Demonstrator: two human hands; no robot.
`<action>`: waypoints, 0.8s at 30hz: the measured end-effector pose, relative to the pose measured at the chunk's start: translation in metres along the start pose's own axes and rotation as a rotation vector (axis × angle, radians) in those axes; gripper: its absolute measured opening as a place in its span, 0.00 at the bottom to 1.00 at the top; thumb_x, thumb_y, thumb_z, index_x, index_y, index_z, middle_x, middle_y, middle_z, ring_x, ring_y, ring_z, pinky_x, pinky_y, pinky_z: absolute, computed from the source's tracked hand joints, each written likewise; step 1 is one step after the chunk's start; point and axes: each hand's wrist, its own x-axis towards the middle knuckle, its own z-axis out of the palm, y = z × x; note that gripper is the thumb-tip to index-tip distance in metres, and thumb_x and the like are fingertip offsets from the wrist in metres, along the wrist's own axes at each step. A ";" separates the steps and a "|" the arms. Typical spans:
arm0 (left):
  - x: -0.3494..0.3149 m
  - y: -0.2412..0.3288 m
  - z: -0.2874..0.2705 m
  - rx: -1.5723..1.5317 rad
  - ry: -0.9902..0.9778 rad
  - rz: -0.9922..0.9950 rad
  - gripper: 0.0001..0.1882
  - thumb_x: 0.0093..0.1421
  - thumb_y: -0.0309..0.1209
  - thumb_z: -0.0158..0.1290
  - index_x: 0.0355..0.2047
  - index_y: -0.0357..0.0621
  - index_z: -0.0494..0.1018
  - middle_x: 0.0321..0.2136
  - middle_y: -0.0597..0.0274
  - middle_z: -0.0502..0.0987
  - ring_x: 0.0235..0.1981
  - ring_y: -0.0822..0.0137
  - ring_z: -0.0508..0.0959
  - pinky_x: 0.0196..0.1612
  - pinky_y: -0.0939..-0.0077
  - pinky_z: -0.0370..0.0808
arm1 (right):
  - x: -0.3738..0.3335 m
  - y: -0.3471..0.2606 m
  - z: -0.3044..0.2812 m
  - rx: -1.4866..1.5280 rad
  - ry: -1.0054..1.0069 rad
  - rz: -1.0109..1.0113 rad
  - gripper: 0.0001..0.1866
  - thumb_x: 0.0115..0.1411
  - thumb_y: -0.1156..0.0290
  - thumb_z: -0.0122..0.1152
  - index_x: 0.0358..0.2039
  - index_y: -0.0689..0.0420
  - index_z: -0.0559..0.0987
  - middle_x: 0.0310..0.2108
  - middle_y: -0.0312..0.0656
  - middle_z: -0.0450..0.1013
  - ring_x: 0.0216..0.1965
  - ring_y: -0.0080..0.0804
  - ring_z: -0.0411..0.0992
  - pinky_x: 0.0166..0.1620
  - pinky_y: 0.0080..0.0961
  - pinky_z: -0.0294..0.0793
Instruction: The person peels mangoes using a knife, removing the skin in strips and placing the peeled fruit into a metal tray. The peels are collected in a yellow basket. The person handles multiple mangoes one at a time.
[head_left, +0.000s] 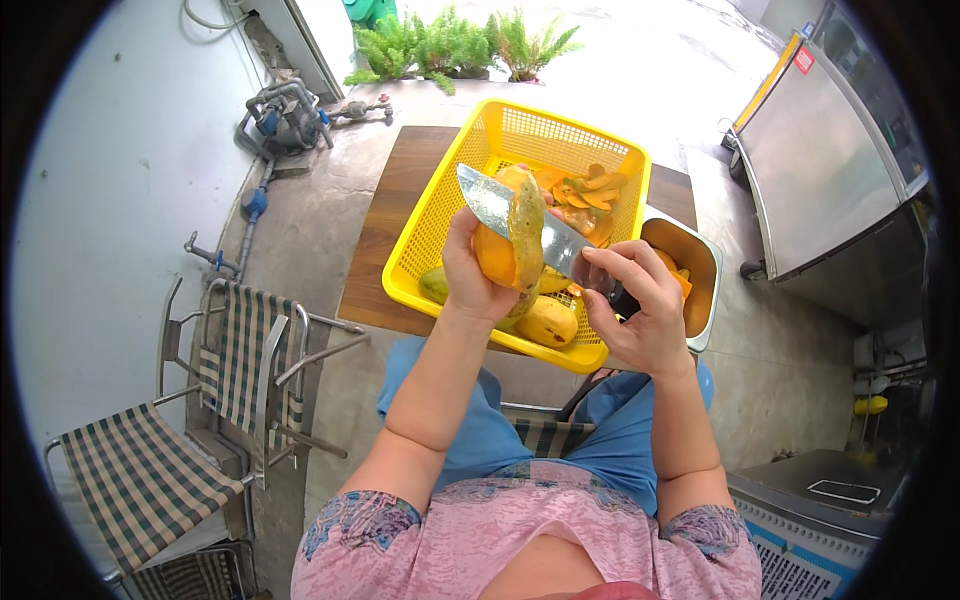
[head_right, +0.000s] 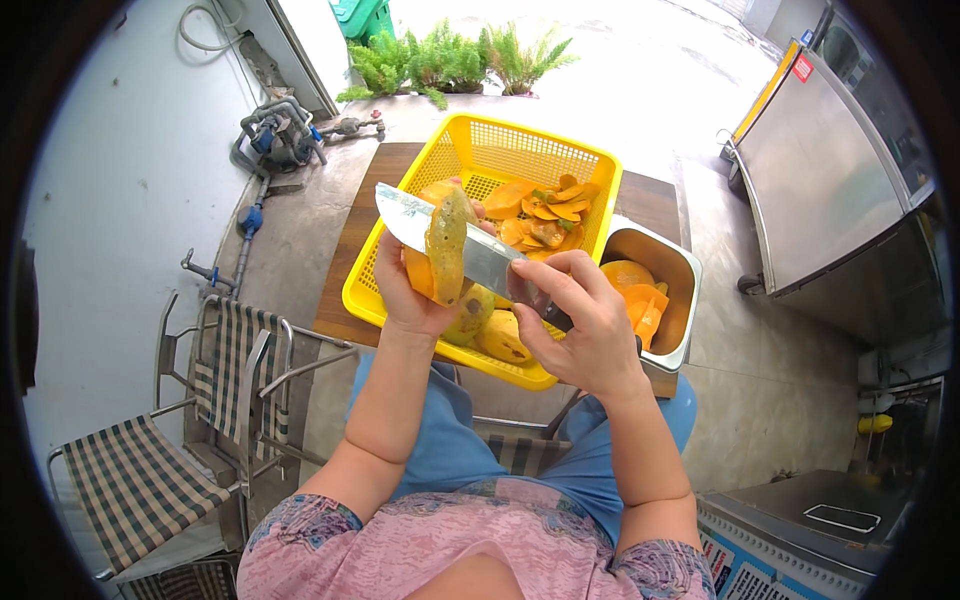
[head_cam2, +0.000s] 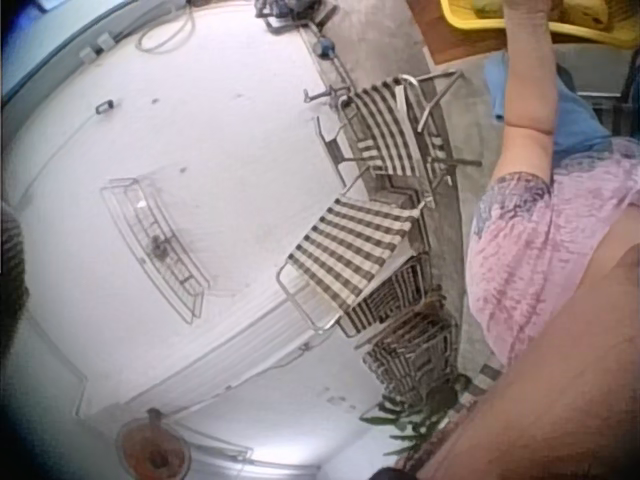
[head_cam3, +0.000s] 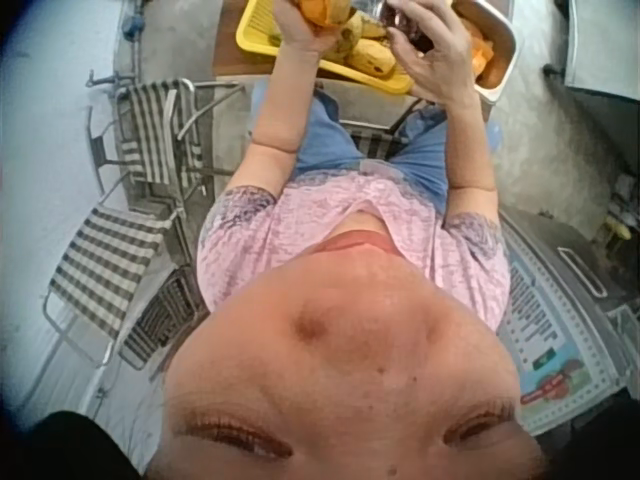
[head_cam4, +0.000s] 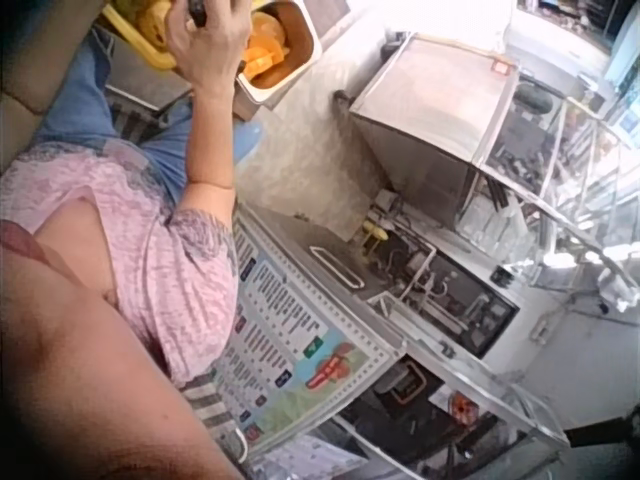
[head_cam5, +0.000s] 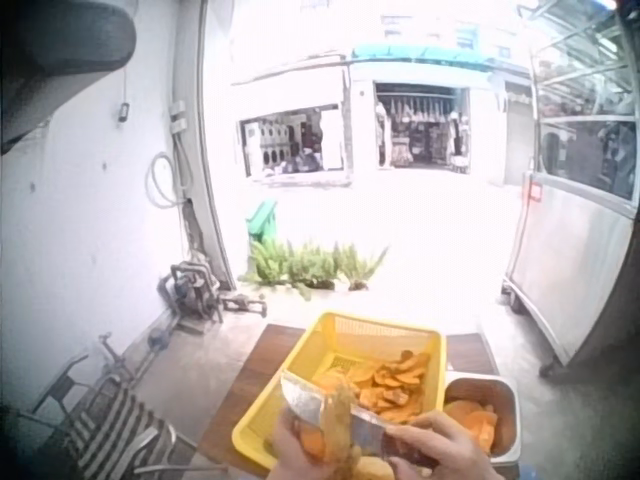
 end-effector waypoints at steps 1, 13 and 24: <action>0.000 -0.002 0.001 -0.020 0.040 -0.015 0.34 0.61 0.52 0.37 0.59 0.38 0.56 0.47 0.46 0.70 0.47 0.54 0.74 0.50 0.60 0.72 | 0.002 -0.001 0.000 0.000 0.000 -0.008 0.20 0.45 0.81 0.62 0.42 0.59 0.76 0.31 0.42 0.69 0.26 0.29 0.72 0.30 0.22 0.73; 0.000 -0.004 0.006 0.030 0.025 -0.084 0.31 0.62 0.47 0.35 0.58 0.36 0.58 0.49 0.51 0.70 0.49 0.60 0.73 0.51 0.65 0.71 | 0.014 -0.002 -0.008 0.179 -0.093 0.153 0.20 0.50 0.78 0.57 0.46 0.60 0.74 0.31 0.43 0.69 0.32 0.33 0.71 0.36 0.24 0.71; 0.000 -0.012 0.016 0.093 0.159 -0.164 0.25 0.66 0.45 0.34 0.56 0.43 0.62 0.50 0.57 0.70 0.49 0.65 0.73 0.50 0.67 0.72 | 0.032 -0.002 -0.007 -0.012 -0.190 0.119 0.24 0.55 0.75 0.54 0.54 0.52 0.72 0.26 0.44 0.65 0.26 0.36 0.66 0.32 0.30 0.68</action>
